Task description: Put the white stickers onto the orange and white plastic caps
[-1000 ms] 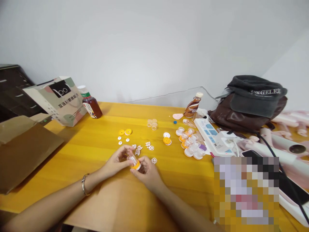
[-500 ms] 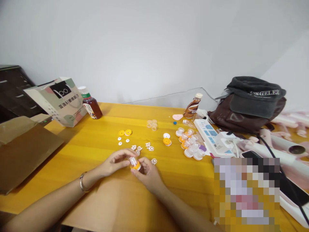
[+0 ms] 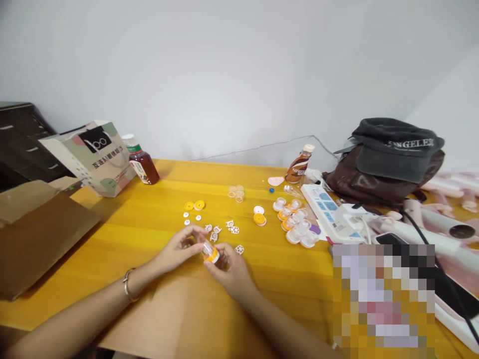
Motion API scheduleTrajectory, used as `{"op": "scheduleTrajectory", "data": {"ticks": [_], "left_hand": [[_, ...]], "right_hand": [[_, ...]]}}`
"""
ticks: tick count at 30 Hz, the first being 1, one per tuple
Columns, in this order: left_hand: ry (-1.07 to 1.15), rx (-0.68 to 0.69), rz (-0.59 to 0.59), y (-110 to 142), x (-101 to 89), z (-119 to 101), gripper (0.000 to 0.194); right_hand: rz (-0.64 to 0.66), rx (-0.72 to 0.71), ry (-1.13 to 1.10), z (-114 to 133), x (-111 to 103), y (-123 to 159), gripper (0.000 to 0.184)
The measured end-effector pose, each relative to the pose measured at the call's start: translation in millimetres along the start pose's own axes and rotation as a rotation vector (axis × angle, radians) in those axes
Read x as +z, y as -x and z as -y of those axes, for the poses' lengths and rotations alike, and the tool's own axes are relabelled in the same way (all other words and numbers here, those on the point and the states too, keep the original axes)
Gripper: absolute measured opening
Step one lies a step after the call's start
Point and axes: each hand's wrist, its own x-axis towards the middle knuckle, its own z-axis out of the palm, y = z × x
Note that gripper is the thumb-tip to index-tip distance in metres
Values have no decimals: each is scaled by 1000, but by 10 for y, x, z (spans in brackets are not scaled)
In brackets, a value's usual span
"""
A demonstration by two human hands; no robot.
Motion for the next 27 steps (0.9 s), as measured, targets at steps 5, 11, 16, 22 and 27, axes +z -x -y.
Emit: {"op": "scheduleTrajectory", "data": {"ticks": [5,11,16,22,27], "left_hand": [[-132,-48,32,46,109,16,26],[-75,-20,97,70,90,-78,25],[12,-15,34,66,107,-35,25],[233,-7,56,25,117,29,31],[179,50,132,-3,94,57,31]], "right_hand": [[17,-43,210,16,-6,4,15],[101,-108,240,27,-15,30,14],[91,-70,-5,-35,9,9,18],[108,-39,-90,-64,-26,-37,26],[96,-92,-21,48,-30,22,34]]}}
